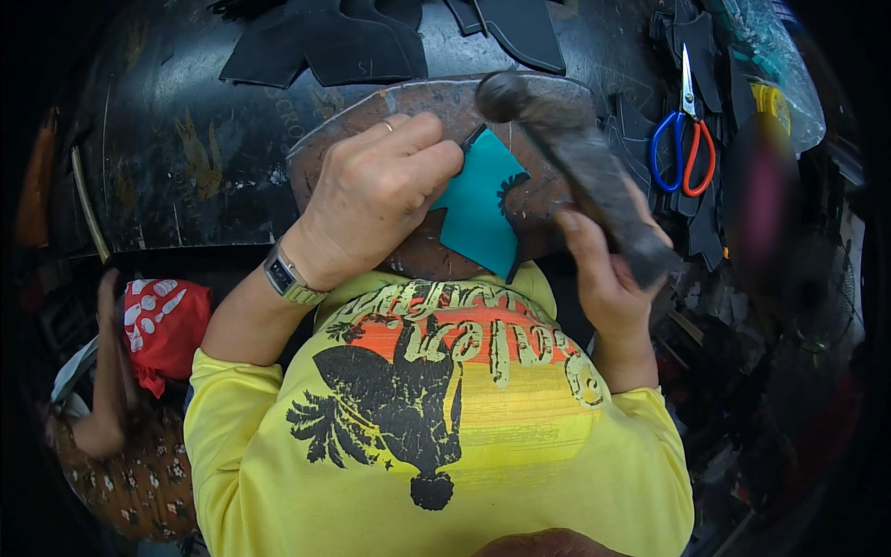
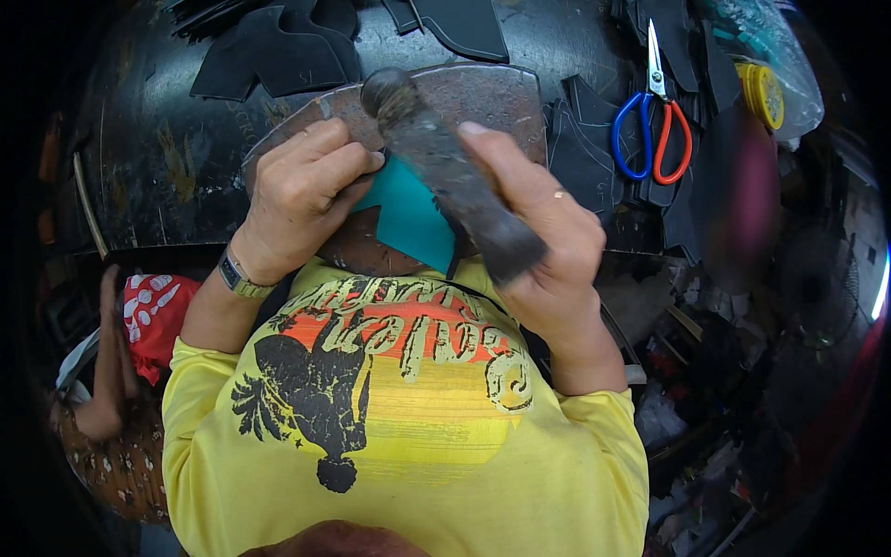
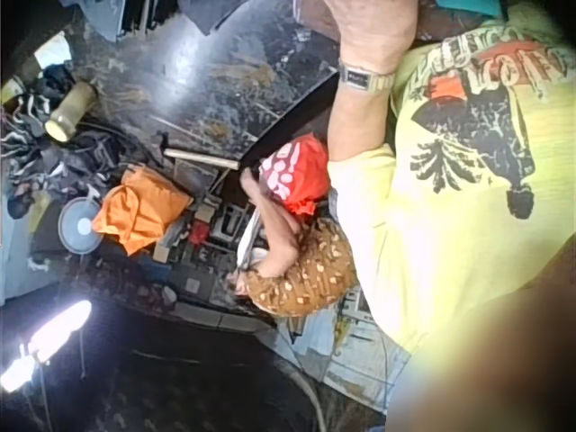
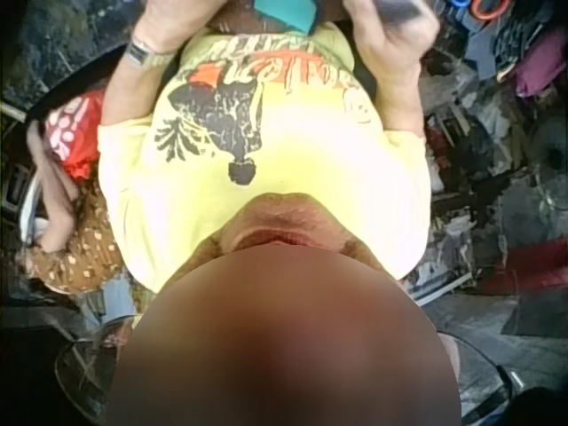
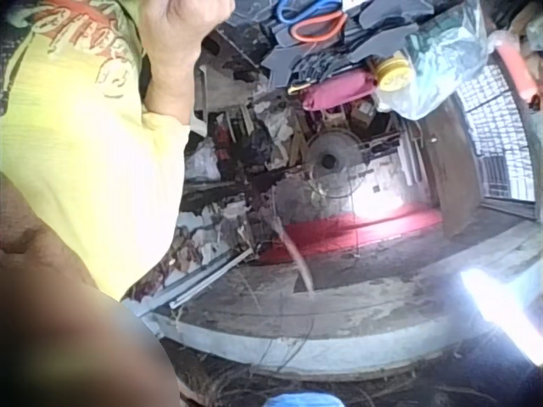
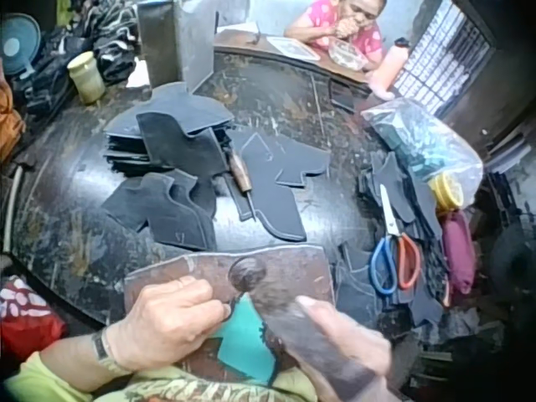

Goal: The person hammers a small black leather piece onto a green insole, then uses scissors to trim the black leather. They apply a substance from a yellow container to the insole and use a pointed tool to mark or punch along the edges. The person continues hammering the leather onto the insole.

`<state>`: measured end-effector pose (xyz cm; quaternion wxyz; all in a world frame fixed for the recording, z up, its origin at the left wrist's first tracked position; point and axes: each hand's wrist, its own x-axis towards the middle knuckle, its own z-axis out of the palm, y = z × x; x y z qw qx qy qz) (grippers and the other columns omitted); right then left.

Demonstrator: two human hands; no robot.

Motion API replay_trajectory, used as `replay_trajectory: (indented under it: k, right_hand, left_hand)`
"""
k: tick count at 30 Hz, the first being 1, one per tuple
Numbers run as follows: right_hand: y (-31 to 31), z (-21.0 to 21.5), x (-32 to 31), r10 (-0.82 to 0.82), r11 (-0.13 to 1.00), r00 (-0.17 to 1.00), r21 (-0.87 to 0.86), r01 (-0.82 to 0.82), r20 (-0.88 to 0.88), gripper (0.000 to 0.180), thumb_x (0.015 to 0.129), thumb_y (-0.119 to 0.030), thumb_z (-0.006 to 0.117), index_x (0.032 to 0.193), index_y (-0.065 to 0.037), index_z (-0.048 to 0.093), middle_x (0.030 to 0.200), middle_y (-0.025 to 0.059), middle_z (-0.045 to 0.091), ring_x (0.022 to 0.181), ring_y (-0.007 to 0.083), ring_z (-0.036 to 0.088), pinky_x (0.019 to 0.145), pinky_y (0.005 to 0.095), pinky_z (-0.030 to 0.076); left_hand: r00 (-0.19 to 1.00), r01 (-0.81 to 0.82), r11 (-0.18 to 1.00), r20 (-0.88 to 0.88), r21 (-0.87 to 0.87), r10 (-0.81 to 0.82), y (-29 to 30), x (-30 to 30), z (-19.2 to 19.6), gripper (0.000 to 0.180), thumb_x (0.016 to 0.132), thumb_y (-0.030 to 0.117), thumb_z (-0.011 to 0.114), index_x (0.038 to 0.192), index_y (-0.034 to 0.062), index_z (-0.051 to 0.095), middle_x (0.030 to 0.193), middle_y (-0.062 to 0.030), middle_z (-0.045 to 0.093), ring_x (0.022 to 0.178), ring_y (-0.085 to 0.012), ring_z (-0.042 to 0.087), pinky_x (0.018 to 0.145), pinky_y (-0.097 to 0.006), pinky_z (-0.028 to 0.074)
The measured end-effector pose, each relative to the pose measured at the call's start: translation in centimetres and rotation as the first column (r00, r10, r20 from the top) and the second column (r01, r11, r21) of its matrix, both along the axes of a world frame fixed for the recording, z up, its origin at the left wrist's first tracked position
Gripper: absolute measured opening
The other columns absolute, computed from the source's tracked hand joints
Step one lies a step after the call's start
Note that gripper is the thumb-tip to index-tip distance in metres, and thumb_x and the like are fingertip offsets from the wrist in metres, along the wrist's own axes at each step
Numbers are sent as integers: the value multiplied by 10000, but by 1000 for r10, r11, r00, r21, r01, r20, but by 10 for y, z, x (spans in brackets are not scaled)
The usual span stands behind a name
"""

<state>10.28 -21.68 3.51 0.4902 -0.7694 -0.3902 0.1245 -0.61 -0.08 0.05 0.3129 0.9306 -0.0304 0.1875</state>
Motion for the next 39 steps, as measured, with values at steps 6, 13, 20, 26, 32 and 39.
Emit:
replay_trajectory:
  k: [6,13,20,26,32,39]
  right_hand:
    - [2,1,5,73,970,997,-235,-67,19,461,834,10,734,1289,-30,667,1154,211,720,988,321,741,833,335,573]
    - [-3,4,-4,17,999,992,36,-22,127,485,771,120,690,1252,60,663,1161,192,730,982,263,745,880,301,558]
    - [0,-25,22,-163,966,930,-139,218,328,532,771,29,764,1287,-87,706,1012,138,705,798,265,673,725,346,547]
    - [17,-23,-1,67,989,928,-145,-14,365,477,740,-28,794,1206,-120,740,1162,133,618,976,301,571,851,395,486]
    - [30,-33,-15,198,966,915,-226,-123,351,490,753,3,786,1231,-88,733,1112,116,620,907,250,554,779,344,486]
    - [33,-36,-17,163,968,940,-232,-93,299,538,760,-46,802,1286,-90,699,1102,111,622,889,252,547,788,348,478]
  left_hand:
    - [1000,-3,998,31,-55,5,-4,-3,-4,258,665,-6,809,884,46,683,786,-93,565,727,-290,625,626,-381,495]
    - [998,-48,993,33,-108,52,-3,-7,-7,283,668,-27,818,917,41,702,784,-90,578,712,-279,626,618,-364,490]
    - [996,-91,981,-14,-169,90,-3,-10,-12,243,725,10,802,911,54,650,844,-88,588,792,-295,661,669,-380,536]
    - [990,-138,963,-46,-232,131,-4,-10,-14,224,754,8,793,923,48,653,850,-100,593,787,-305,663,662,-380,535]
    - [987,-158,962,-34,-224,155,-5,-10,-17,197,793,24,784,934,45,647,858,-106,593,768,-319,659,654,-389,530]
    - [986,-164,956,-49,-245,156,-5,-10,-19,174,827,33,769,939,36,636,863,-110,587,757,-319,654,645,-394,524]
